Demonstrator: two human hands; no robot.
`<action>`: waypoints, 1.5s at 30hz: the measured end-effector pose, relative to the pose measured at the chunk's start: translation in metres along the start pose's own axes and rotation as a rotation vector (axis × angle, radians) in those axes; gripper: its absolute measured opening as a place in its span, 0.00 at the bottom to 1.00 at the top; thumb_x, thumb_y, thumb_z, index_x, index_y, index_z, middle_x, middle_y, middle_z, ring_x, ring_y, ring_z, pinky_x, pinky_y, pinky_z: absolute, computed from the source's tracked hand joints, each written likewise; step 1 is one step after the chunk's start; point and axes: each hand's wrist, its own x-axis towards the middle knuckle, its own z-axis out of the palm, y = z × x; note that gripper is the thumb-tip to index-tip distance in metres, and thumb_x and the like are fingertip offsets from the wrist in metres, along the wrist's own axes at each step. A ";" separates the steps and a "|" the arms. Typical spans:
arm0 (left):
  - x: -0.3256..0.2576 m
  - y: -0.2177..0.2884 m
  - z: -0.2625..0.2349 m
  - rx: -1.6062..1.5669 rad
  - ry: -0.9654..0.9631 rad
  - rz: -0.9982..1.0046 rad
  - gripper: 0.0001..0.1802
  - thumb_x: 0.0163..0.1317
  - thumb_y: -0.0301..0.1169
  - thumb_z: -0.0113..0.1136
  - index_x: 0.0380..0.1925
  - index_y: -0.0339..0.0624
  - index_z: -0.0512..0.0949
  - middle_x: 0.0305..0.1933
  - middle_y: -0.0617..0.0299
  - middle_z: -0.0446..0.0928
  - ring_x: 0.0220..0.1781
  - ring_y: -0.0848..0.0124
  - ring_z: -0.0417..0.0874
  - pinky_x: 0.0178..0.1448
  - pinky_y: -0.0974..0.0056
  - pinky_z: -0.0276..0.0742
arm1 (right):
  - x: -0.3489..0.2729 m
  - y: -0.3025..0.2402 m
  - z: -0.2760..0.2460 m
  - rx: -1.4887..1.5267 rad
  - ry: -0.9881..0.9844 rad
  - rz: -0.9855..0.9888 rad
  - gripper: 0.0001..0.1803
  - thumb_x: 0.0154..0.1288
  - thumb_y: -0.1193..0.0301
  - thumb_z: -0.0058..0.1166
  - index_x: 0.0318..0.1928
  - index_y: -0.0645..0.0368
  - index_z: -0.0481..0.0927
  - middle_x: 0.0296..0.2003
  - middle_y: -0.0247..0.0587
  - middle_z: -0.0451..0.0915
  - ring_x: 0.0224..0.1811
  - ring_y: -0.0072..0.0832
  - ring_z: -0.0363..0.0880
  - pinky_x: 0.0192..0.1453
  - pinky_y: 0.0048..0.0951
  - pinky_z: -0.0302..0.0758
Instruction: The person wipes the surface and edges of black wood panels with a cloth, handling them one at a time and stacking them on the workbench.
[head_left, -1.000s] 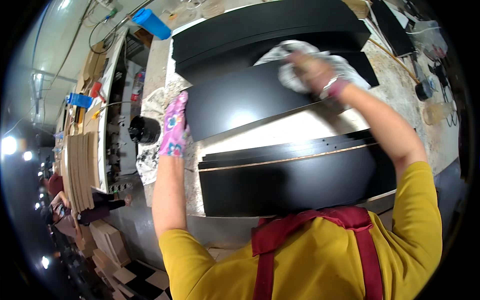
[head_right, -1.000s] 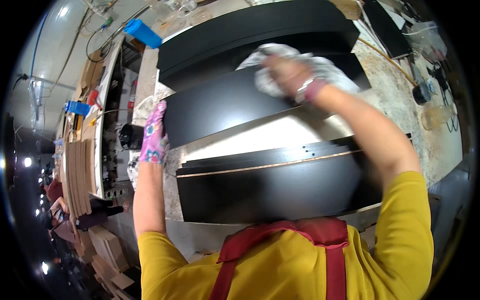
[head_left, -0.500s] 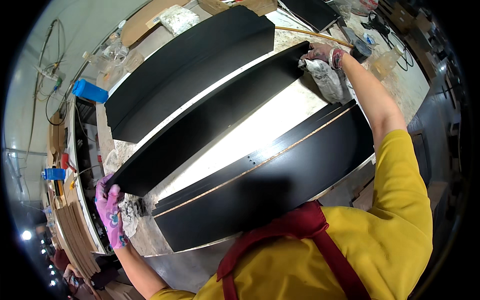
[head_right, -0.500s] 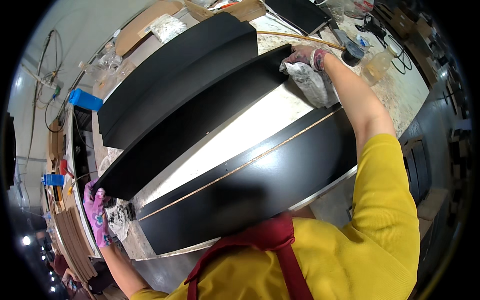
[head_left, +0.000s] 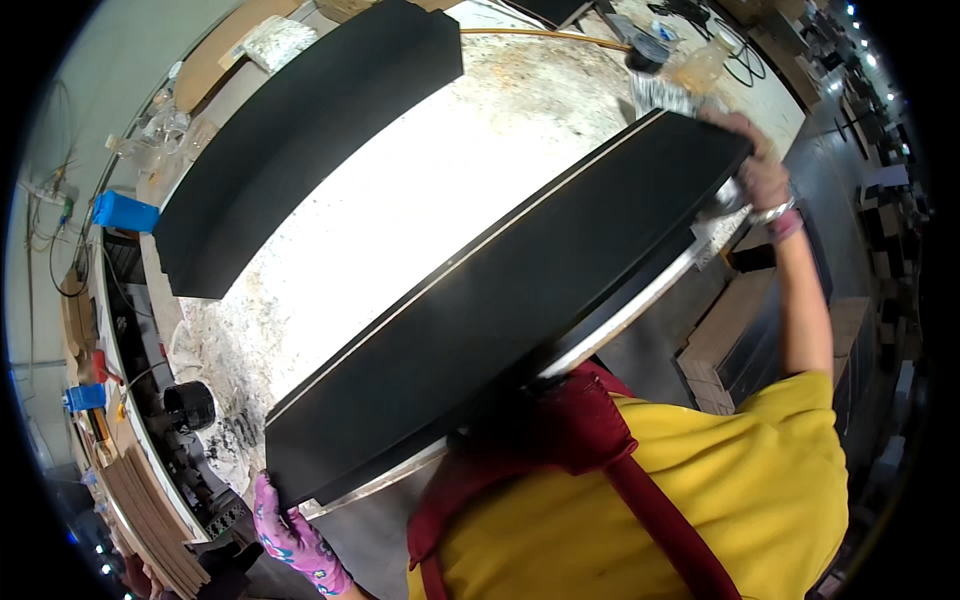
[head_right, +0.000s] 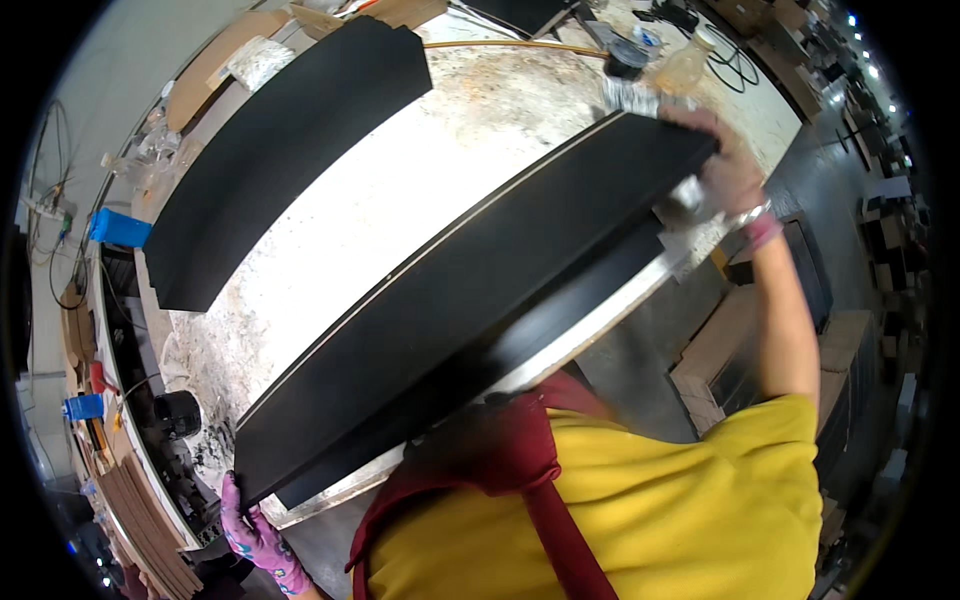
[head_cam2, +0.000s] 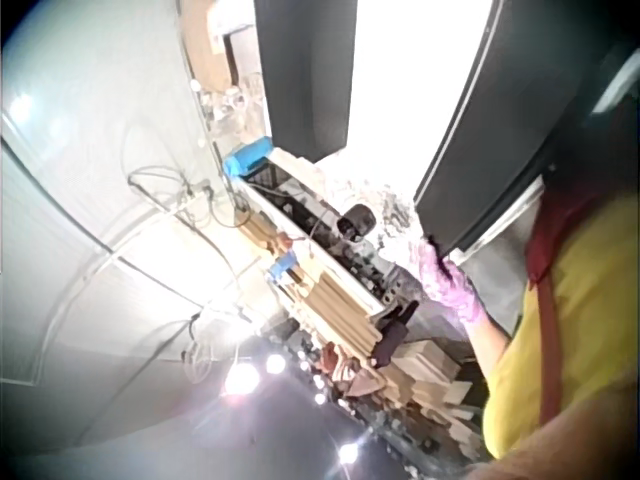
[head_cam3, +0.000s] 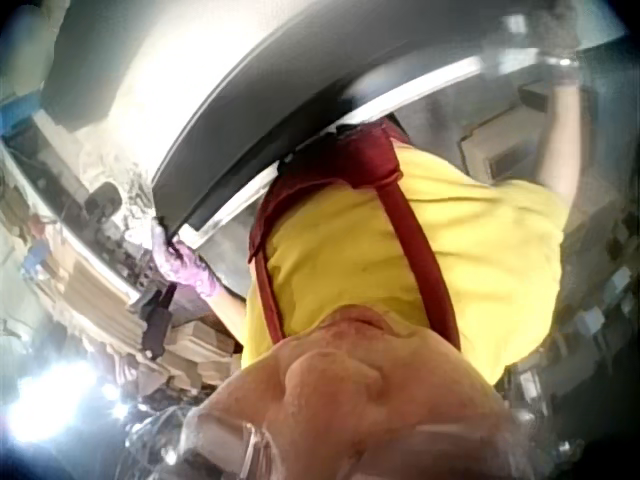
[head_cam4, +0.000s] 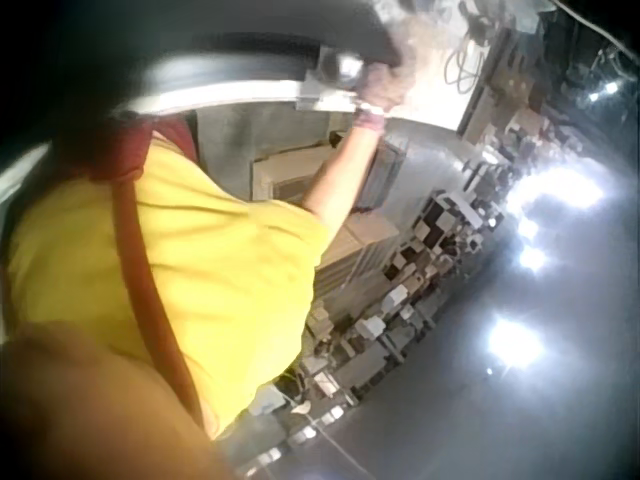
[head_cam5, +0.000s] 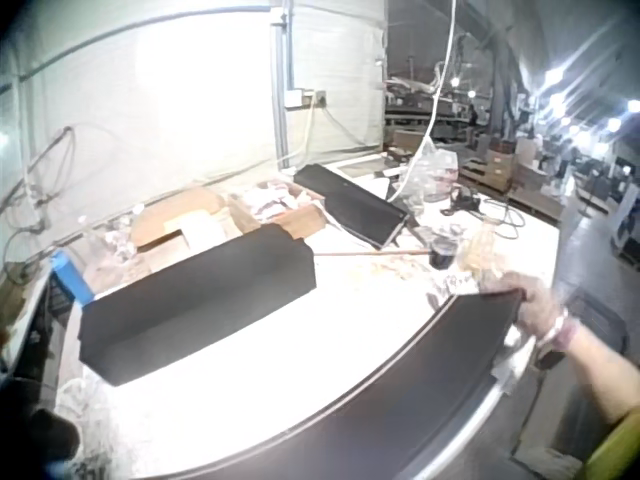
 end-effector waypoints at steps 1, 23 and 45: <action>-0.007 0.002 0.001 0.072 -0.037 0.034 0.20 0.64 0.26 0.57 0.56 0.35 0.73 0.58 0.44 0.76 0.58 0.50 0.79 0.63 0.53 0.74 | -0.018 -0.008 0.009 -0.309 0.023 0.037 0.36 0.49 0.88 0.44 0.61 0.54 0.75 0.50 0.38 0.78 0.55 0.30 0.76 0.63 0.30 0.70; 0.106 0.091 0.121 0.049 -0.378 0.163 0.27 0.62 0.33 0.58 0.62 0.39 0.70 0.42 0.49 0.78 0.44 0.53 0.77 0.55 0.52 0.70 | 0.020 -0.019 0.104 -0.463 -0.167 0.567 0.17 0.69 0.68 0.48 0.56 0.53 0.77 0.46 0.43 0.82 0.46 0.34 0.80 0.54 0.36 0.78; 0.112 0.077 0.124 0.101 -0.442 0.075 0.22 0.67 0.39 0.52 0.60 0.46 0.73 0.42 0.52 0.81 0.48 0.56 0.80 0.56 0.52 0.72 | -0.030 -0.122 0.248 -0.289 -0.464 -0.299 0.19 0.59 0.76 0.52 0.53 0.53 0.79 0.52 0.42 0.79 0.53 0.38 0.77 0.54 0.38 0.76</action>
